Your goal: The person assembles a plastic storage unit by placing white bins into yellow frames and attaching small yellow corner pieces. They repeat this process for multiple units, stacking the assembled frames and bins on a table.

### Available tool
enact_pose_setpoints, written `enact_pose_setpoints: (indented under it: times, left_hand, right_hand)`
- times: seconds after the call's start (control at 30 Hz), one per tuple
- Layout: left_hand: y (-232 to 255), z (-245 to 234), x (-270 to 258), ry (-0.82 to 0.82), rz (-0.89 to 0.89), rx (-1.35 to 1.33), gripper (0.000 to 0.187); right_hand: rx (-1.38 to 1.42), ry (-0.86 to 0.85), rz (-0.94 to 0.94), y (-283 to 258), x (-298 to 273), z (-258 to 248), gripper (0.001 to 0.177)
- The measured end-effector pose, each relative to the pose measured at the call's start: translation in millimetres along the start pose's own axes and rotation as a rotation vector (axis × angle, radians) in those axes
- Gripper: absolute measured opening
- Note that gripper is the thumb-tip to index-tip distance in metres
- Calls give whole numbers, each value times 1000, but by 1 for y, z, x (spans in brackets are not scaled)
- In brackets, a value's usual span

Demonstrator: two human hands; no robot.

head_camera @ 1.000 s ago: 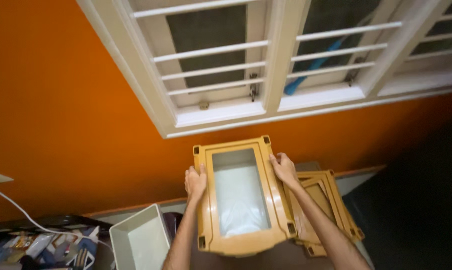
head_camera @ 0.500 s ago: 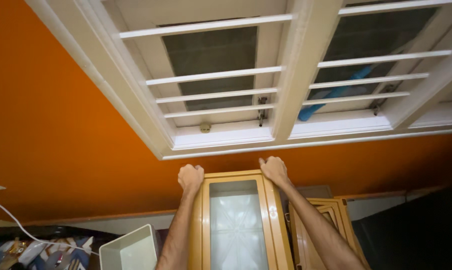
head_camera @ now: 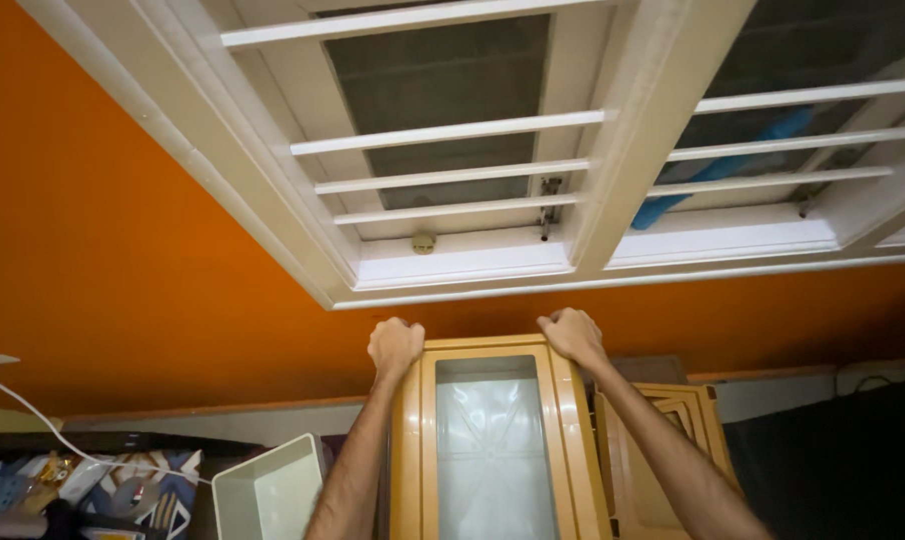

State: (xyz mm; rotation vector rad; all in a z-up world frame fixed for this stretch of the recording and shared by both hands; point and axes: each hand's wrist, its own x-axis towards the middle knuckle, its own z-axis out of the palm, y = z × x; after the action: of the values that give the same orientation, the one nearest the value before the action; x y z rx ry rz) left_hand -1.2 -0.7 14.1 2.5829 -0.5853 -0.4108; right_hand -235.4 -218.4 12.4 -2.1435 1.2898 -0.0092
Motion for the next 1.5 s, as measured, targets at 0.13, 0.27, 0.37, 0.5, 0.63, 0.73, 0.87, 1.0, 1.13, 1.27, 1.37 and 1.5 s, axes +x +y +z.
enact_pose_setpoints:
  times: [0.13, 0.27, 0.37, 0.5, 0.63, 0.73, 0.87, 1.0, 1.13, 1.27, 1.37, 1.5]
  left_hand:
    - [2, -1, 2, -61, -43, -4, 40]
    - [0, 0, 7, -119, -68, -43, 44]
    - [-1, 2, 8, -134, -46, -23, 44]
    - [-4, 5, 6, -88, 0, -48, 40]
    - [-5, 14, 2, 32, 29, -19, 38]
    - [-1, 18, 1, 123, 4, -18, 38]
    - [-1, 15, -7, 265, 23, -18, 41]
    - [6, 4, -23, 322, 177, 44, 43]
    - [7, -7, -64, 272, 301, 173, 45]
    - [-33, -7, -146, 310, 366, 33, 62]
    - [-88, -2, -228, 165, 102, -197, 76]
    - [-139, 23, -285, -89, -353, -331, 80]
  right_hand:
    - [-32, -39, -1, -3, 0, -2, 50]
    - [-9, -63, -8, 0, 4, 0, 52]
    - [0, -56, -27, 5, 4, 4, 52]
    - [-28, -81, -2, 8, 7, 5, 47]
    - [19, 55, -35, 14, 8, 11, 43]
    - [35, 157, -52, 17, 7, 12, 41]
    - [94, 292, -98, 13, -4, 15, 38]
    - [46, 426, -222, -1, -22, 12, 41]
    - [-139, 533, -411, -2, -60, 4, 45]
    - [152, 522, -403, 24, -134, 10, 52]
    - [269, 365, -237, 67, -214, 33, 64]
    - [285, 203, 22, 116, -272, 71, 70]
